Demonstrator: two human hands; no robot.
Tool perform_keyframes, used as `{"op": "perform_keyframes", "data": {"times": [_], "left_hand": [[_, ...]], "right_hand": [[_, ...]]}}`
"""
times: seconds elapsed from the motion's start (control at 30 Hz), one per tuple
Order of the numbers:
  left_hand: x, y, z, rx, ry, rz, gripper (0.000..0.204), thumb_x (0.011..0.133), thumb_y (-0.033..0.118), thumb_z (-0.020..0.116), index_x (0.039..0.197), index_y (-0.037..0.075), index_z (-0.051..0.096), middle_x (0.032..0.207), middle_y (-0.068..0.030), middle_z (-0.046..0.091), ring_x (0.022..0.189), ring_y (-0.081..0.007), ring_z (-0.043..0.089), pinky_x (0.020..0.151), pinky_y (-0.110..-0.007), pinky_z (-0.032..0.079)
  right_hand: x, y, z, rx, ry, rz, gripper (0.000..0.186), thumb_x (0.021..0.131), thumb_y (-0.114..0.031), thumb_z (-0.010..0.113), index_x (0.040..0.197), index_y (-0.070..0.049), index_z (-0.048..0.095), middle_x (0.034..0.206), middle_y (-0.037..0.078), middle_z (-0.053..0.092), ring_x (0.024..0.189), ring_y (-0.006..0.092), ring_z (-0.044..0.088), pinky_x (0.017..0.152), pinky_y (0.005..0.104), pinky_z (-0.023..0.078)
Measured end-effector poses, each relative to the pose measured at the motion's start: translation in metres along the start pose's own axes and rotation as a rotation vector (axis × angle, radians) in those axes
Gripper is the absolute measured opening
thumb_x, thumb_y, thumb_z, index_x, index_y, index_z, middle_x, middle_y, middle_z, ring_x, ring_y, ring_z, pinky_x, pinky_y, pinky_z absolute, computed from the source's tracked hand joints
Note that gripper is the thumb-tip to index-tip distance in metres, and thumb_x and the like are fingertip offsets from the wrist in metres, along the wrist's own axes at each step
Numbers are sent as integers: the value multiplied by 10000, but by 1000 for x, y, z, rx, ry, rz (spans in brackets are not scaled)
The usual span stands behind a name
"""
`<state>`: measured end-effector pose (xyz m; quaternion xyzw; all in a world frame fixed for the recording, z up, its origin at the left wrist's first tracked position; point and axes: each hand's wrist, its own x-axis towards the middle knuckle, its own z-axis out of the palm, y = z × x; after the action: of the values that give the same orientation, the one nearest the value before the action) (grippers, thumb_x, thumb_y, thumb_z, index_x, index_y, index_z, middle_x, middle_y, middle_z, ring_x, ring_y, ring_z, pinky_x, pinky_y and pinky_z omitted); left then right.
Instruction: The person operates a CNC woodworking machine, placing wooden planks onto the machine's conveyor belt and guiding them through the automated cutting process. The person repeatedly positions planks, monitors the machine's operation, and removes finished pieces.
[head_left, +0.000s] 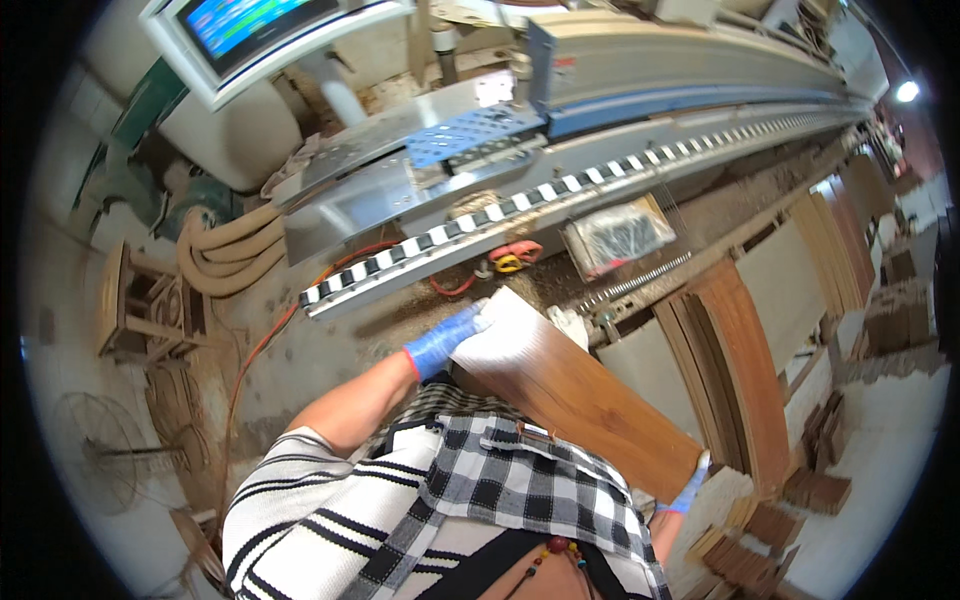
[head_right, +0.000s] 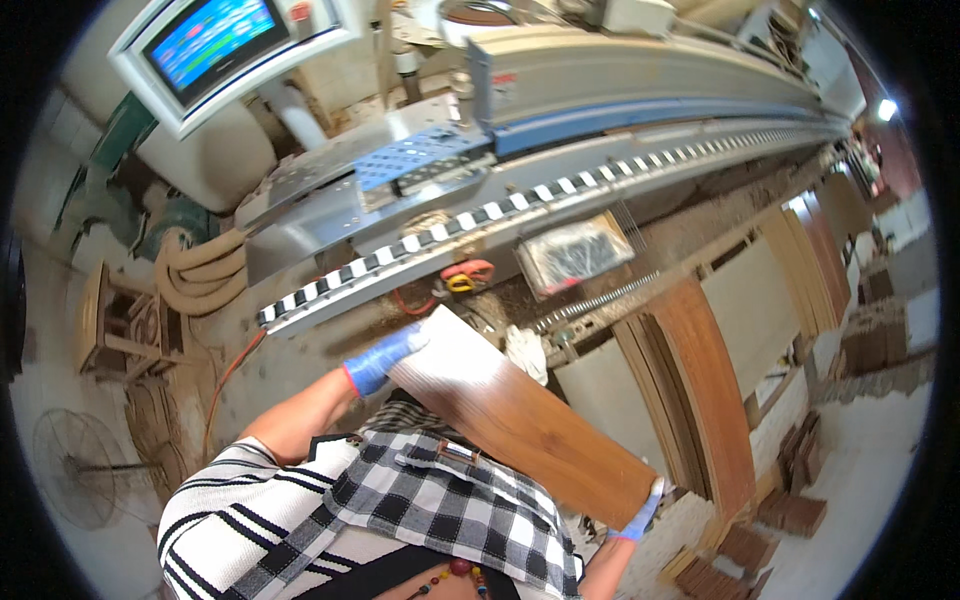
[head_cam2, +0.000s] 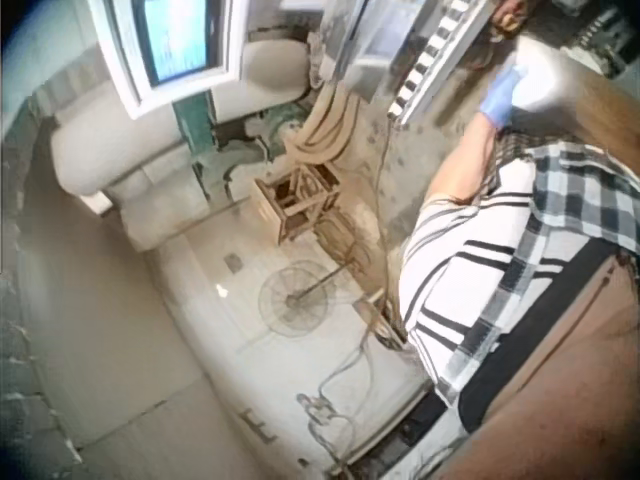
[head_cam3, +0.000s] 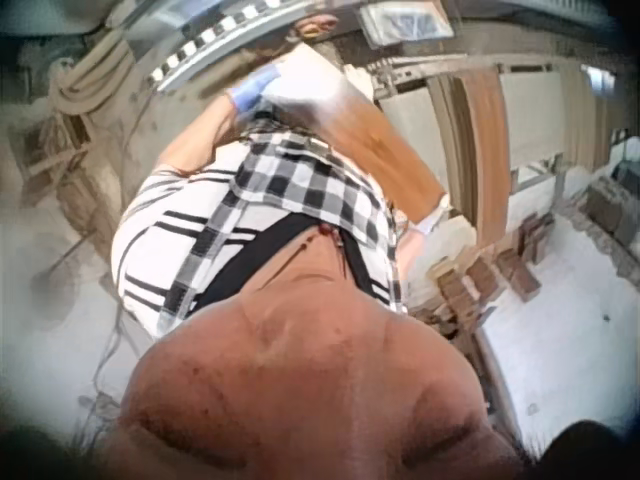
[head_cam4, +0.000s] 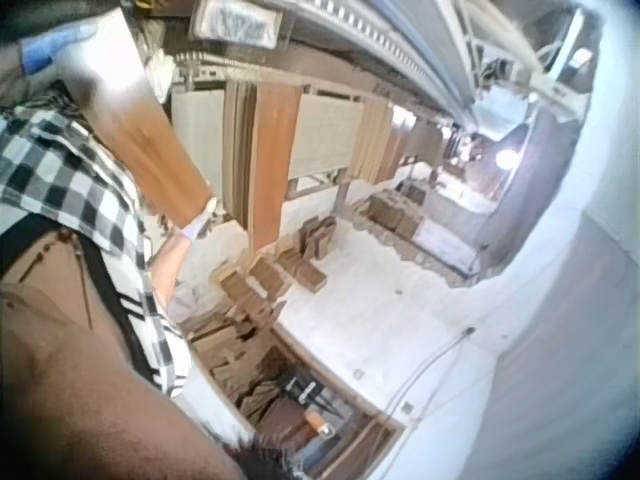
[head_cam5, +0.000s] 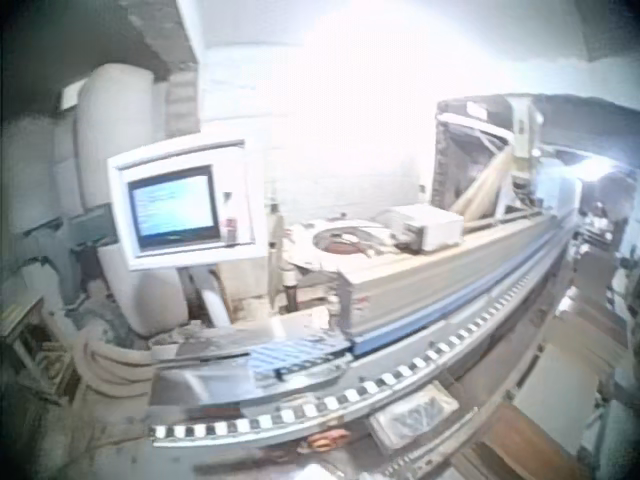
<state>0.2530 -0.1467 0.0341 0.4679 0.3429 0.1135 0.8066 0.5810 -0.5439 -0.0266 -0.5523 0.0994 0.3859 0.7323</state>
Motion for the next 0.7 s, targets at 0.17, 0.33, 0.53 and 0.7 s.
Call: {"op": "perform_keyframes", "data": {"times": [0.17, 0.33, 0.53, 0.7], "left_hand": [[-92, 70, -80, -91, 397, 136, 812, 846, 583, 619, 1406, 28, 429, 1352, -146, 522, 1230, -228, 516, 1064, -350, 391], [-158, 103, -185, -427, 687, 380, 714, 852, 506, 668, 1367, 53, 470, 1328, -147, 538, 1186, -245, 546, 1015, -382, 444], [-191, 143, -288, -669, 753, 467, 803, 795, 598, 670, 1384, 101, 446, 1346, -158, 511, 1187, -325, 529, 995, -529, 452], [-177, 175, -331, -670, 761, 471, 873, 760, 623, 684, 1413, 118, 400, 1410, -190, 428, 1248, -395, 458, 998, -618, 410]], "right_hand": [[25, -31, 210, -79, -302, 21, 701, 899, -593, 513, 1333, -43, 501, 1308, 136, 556, 1164, 293, 552, 1010, 438, 436], [43, -35, 416, -198, -663, 146, 634, 920, -538, 521, 1298, -30, 536, 1265, 137, 594, 1128, 269, 580, 983, 398, 461], [47, -16, 657, -363, -870, 164, 532, 866, -448, 664, 1187, -29, 595, 1077, 112, 662, 920, 220, 657, 792, 337, 552], [81, 19, 768, -455, -871, 192, 515, 829, -441, 718, 1140, -45, 610, 1041, 109, 672, 865, 211, 666, 789, 350, 562]]}}
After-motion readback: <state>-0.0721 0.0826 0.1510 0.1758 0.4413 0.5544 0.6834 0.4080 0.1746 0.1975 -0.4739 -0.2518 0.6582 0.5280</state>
